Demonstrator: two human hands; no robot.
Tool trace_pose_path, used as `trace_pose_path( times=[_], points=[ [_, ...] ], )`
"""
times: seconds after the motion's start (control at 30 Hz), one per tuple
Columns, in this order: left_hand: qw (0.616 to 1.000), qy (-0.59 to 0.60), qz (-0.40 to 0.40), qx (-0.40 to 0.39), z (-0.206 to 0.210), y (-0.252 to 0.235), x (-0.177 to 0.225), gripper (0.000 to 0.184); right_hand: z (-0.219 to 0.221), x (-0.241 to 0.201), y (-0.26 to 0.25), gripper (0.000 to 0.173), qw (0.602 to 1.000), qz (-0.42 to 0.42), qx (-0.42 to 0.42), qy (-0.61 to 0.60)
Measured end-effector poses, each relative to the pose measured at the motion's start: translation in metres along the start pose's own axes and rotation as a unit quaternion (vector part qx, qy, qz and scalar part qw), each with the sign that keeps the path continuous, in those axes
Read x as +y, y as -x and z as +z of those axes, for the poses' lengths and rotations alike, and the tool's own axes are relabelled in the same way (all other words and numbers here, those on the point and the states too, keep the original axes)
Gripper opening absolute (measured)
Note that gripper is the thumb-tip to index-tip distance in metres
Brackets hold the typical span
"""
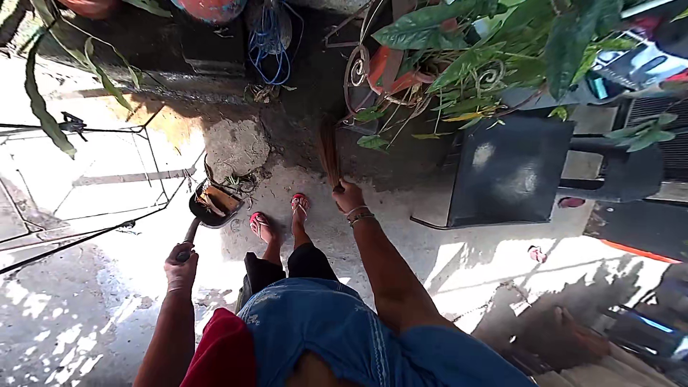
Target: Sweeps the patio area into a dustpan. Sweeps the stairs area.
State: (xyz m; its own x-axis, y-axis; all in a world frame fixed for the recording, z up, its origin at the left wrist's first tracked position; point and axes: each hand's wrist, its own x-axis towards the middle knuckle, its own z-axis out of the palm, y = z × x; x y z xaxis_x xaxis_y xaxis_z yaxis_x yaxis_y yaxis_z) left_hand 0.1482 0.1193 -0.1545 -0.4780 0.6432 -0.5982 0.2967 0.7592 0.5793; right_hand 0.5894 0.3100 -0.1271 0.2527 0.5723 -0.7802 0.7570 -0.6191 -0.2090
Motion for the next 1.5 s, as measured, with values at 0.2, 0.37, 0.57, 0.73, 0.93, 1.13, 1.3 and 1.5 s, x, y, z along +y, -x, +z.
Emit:
trace_pose_path(
  times=[0.2,0.37,0.57,0.73,0.93,1.13,1.3,1.5],
  points=[
    [1.0,-0.015,-0.017,-0.005,-0.002,-0.003,0.012,0.031,-0.021,-0.021,0.068,0.053,0.995,-0.069,-0.068,0.024],
    [1.0,-0.014,-0.017,0.002,0.005,0.0,0.01,0.033,-0.062,-0.016,0.054,0.054,0.996,-0.066,0.065,0.013],
    [1.0,0.003,0.01,0.016,0.009,0.002,-0.002,0.035,0.009,-0.021,0.016,0.061,0.999,-0.01,-0.002,-0.035],
    [0.997,0.065,0.024,0.035,-0.002,0.0,-0.019,0.042,0.018,0.005,0.057,0.057,0.992,-0.083,0.052,-0.079],
    [0.993,0.101,0.026,0.054,-0.009,0.008,-0.035,0.047,0.044,-0.031,-0.039,0.062,0.978,-0.041,0.152,-0.134],
    [0.992,0.113,0.03,0.048,-0.01,0.011,-0.041,0.047,0.024,-0.105,-0.176,0.067,0.965,0.053,0.243,-0.086],
    [0.986,0.161,0.034,0.034,-0.016,0.011,-0.055,0.038,-0.019,-0.132,-0.262,0.062,0.965,0.078,0.241,-0.072],
    [0.984,0.169,0.031,0.035,-0.007,0.017,-0.047,0.034,-0.013,-0.095,-0.262,0.049,0.989,0.031,0.108,-0.093]
  ],
)
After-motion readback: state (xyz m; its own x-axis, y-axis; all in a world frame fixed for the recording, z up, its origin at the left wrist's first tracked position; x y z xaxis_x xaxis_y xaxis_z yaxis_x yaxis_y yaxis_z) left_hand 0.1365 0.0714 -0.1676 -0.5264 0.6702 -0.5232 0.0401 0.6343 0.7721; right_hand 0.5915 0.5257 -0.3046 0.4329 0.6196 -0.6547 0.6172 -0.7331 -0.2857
